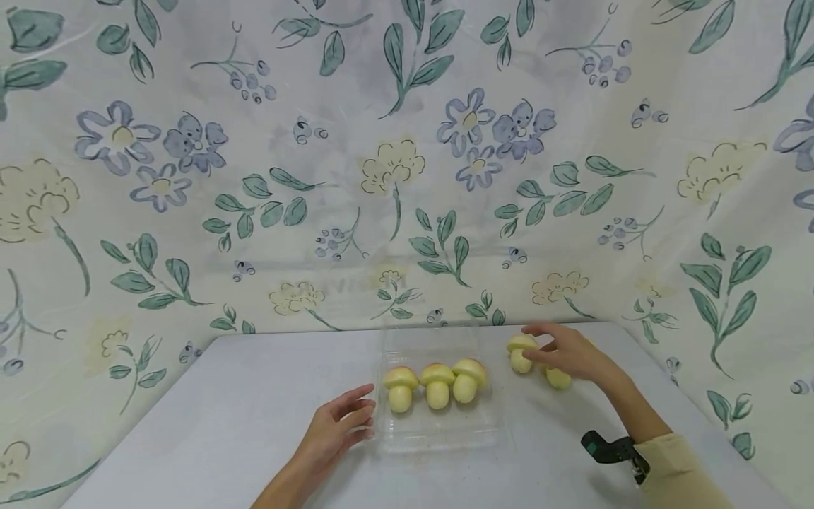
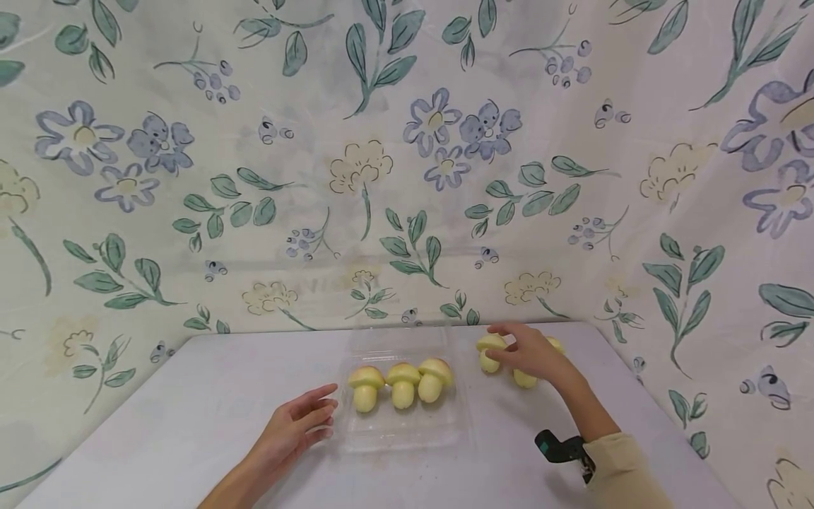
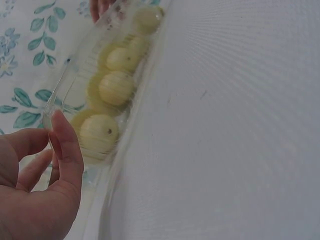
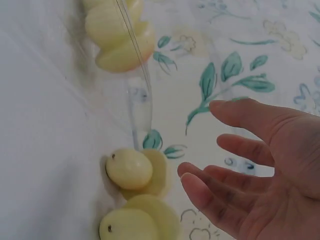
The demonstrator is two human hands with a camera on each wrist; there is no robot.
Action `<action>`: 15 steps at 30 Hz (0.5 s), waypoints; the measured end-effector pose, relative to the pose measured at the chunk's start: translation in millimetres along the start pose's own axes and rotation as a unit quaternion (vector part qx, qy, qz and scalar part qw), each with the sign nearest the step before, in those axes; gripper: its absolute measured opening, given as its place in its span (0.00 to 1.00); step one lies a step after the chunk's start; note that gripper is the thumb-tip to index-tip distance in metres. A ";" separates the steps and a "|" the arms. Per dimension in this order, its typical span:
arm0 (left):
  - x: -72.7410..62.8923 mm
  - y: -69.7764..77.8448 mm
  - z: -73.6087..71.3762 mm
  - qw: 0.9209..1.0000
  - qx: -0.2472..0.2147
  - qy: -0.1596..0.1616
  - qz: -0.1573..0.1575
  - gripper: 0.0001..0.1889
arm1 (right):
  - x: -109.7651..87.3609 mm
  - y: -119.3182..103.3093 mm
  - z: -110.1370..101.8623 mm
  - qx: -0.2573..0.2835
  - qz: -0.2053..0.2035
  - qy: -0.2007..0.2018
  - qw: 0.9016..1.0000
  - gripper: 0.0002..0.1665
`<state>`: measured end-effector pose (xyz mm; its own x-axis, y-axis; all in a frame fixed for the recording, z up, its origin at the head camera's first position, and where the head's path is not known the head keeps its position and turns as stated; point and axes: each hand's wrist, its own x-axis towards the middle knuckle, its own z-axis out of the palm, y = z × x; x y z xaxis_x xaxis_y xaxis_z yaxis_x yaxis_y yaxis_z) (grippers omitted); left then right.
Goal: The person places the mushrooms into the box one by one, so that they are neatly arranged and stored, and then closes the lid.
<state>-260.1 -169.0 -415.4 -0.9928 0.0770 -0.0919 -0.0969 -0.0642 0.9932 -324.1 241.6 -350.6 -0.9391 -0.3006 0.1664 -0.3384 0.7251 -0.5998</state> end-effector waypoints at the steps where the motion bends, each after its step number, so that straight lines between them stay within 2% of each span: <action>1: 0.0 0.1 0.1 1.000 0.000 -0.001 0.001 0.29 | -0.8 2.2 -1.6 0.002 0.004 0.000 1.000 0.33; 6: -0.8 0.4 0.5 1.000 -0.005 0.003 -0.002 0.29 | -2.7 15.7 -9.7 0.000 0.010 0.008 1.000 0.34; 11: -1.3 0.7 0.3 1.000 -0.006 0.003 -0.003 0.28 | -3.5 31.4 -16.0 -0.024 0.007 0.025 0.999 0.34; 15: -1.1 1.1 0.4 1.000 -0.002 0.000 0.002 0.28 | -5.7 39.9 -19.5 -0.015 0.007 0.027 1.000 0.36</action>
<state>-259.1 -168.8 -414.2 -0.9931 0.0762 -0.0887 -0.0939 -0.0678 0.9933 -333.4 284.4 -360.2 -0.9452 -0.2579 0.2003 -0.3266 0.7472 -0.5788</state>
